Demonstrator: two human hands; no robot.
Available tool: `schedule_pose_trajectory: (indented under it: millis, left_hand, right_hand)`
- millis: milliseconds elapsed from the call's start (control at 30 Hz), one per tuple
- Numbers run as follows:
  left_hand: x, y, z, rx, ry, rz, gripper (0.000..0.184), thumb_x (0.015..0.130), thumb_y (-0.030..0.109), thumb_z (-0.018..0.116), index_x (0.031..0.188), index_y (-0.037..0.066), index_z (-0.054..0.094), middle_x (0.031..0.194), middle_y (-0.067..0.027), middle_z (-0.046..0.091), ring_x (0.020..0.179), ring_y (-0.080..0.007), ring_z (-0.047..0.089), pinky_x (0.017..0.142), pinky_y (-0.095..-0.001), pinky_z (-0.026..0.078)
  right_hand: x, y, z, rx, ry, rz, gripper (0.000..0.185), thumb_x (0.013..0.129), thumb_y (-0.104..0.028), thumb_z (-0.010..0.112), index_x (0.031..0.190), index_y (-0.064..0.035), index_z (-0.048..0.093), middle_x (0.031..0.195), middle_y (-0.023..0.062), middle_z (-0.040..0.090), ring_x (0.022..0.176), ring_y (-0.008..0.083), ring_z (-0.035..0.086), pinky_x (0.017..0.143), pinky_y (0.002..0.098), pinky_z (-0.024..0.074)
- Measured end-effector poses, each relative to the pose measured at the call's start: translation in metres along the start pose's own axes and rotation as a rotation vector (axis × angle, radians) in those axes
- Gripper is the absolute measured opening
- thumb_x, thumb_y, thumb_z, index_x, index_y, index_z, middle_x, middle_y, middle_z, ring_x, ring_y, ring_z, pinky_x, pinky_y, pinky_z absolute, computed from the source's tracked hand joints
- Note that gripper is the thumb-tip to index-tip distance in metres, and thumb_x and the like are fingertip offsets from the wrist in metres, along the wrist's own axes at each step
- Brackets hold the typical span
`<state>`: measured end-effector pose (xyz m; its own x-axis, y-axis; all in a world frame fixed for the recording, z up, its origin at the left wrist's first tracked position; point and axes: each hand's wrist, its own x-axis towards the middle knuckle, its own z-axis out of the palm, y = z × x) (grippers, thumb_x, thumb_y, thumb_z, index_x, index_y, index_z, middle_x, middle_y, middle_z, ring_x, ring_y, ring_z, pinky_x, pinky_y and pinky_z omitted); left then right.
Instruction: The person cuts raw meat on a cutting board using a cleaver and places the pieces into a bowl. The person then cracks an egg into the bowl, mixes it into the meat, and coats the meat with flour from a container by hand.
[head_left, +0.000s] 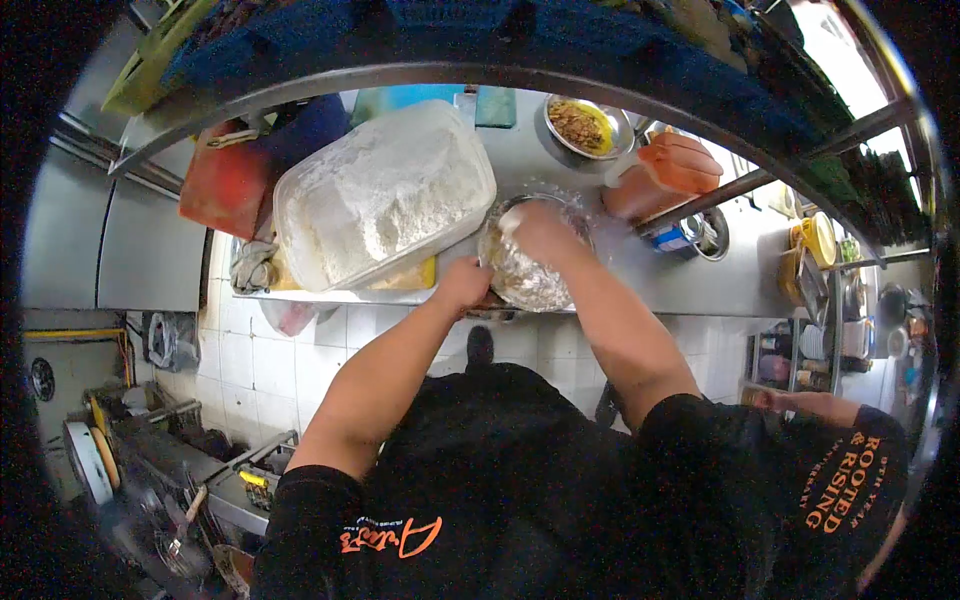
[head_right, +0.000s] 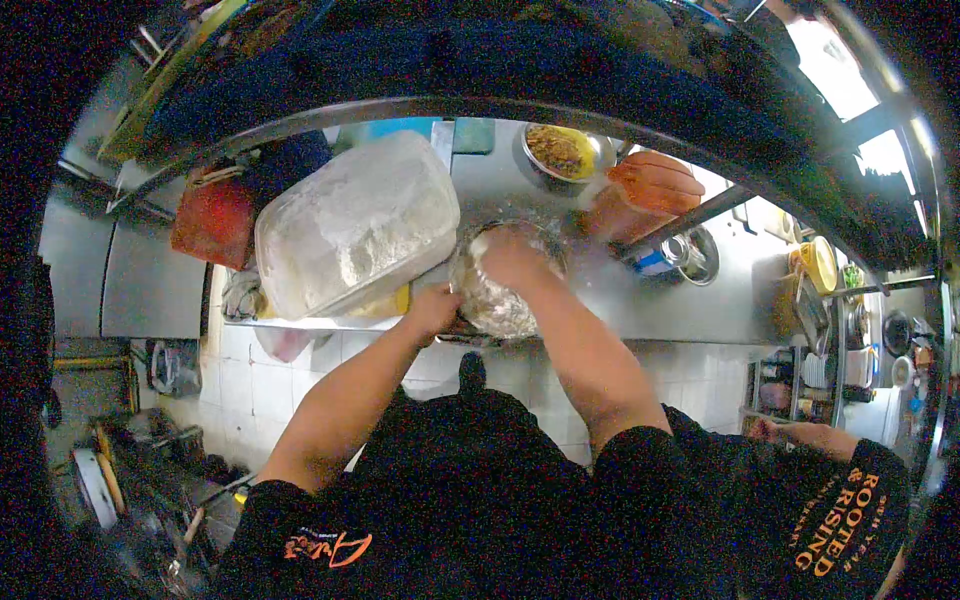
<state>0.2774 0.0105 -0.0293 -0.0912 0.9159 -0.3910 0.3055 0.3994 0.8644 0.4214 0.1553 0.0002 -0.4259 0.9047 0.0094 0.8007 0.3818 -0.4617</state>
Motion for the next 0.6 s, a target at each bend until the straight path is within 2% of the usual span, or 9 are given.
schedule_pose_trajectory:
  millis: [67,133,200,267,333,400,500,567,600]
  left_hand:
    - [-0.001,0.005,-0.005,0.226,-0.038,0.148,0.025,0.085,0.015,0.056,0.095,-0.005,0.068,0.080,-0.0197,0.070,0.066,-0.0275,0.071,0.058,-0.0402,0.056]
    - [-0.004,0.017,-0.004,-0.080,-0.011,-0.148,0.025,0.089,0.014,0.052,0.095,-0.005,0.066,0.078,-0.0178,0.069,0.064,-0.0265,0.070,0.056,-0.0402,0.056]
    - [-0.011,0.028,-0.008,-0.127,-0.011,-0.184,0.024,0.090,0.015,0.052,0.097,-0.005,0.064,0.079,-0.0173,0.069,0.063,-0.0262,0.069,0.056,-0.0396,0.056]
    - [-0.006,0.015,-0.001,-0.178,-0.022,-0.219,0.024,0.091,0.016,0.052,0.100,-0.004,0.063,0.081,-0.0168,0.068,0.062,-0.0260,0.069,0.055,-0.0391,0.057]
    - [0.008,-0.008,0.010,-0.514,-0.061,-0.231,0.024,0.093,0.016,0.052,0.105,-0.003,0.059,0.086,-0.0164,0.068,0.060,-0.0248,0.067,0.054,-0.0367,0.058]
    - [0.013,-0.018,0.013,-0.519,-0.066,-0.234,0.024,0.094,0.016,0.052,0.107,-0.004,0.058,0.088,-0.0163,0.068,0.061,-0.0239,0.067,0.054,-0.0359,0.058]
    - [0.002,0.001,0.014,-0.556,-0.048,-0.280,0.024,0.094,0.014,0.053,0.108,-0.005,0.057,0.090,-0.0161,0.068,0.062,-0.0231,0.068,0.053,-0.0354,0.058]
    - [0.001,0.003,0.017,-0.579,-0.042,-0.312,0.023,0.093,0.013,0.053,0.107,-0.005,0.057,0.089,-0.0160,0.068,0.062,-0.0231,0.068,0.053,-0.0357,0.058]
    - [0.002,0.004,0.020,-0.601,-0.083,-0.332,0.022,0.093,0.012,0.053,0.106,-0.005,0.058,0.087,-0.0162,0.068,0.062,-0.0235,0.068,0.053,-0.0358,0.058]
  right_hand:
    - [0.007,-0.013,-0.002,-0.236,-0.570,-0.322,0.034,0.078,-0.009,0.056,0.107,0.0011,0.069,0.111,0.0271,0.066,0.105,0.0447,0.062,0.094,0.0499,0.0483]
    - [0.024,0.030,-0.001,-0.332,-0.448,-0.345,0.033,0.078,-0.009,0.055,0.106,0.0017,0.069,0.109,0.0279,0.066,0.105,0.0448,0.062,0.094,0.0492,0.0484]
    - [0.026,0.049,-0.011,-0.429,-0.325,-0.366,0.032,0.078,-0.009,0.054,0.105,0.0024,0.068,0.107,0.0288,0.066,0.104,0.0448,0.061,0.094,0.0486,0.0485]
    - [0.008,0.044,-0.039,-0.166,-0.121,-0.027,0.028,0.078,-0.009,0.055,0.098,0.0028,0.070,0.102,0.0299,0.066,0.099,0.0451,0.063,0.091,0.0490,0.0497]
    - [-0.010,0.055,-0.043,-0.218,-0.205,-0.004,0.028,0.078,-0.009,0.055,0.098,0.0028,0.070,0.100,0.0298,0.066,0.097,0.0452,0.064,0.089,0.0496,0.0502]
    - [-0.021,0.062,-0.047,-0.269,-0.283,0.016,0.028,0.078,-0.010,0.055,0.099,0.0029,0.069,0.099,0.0297,0.066,0.094,0.0454,0.065,0.088,0.0502,0.0507]
    - [-0.032,0.068,-0.049,-0.176,-0.070,0.008,0.028,0.077,-0.009,0.055,0.098,0.0032,0.069,0.098,0.0293,0.067,0.093,0.0466,0.065,0.085,0.0513,0.0512]
    - [-0.034,0.077,-0.043,-0.255,-0.303,-0.066,0.026,0.077,-0.011,0.057,0.096,0.0016,0.069,0.095,0.0281,0.068,0.091,0.0470,0.065,0.085,0.0516,0.0512]
    - [-0.033,0.082,-0.042,-0.258,-0.298,-0.063,0.026,0.077,-0.011,0.057,0.096,0.0016,0.069,0.095,0.0281,0.068,0.091,0.0470,0.065,0.085,0.0516,0.0512]
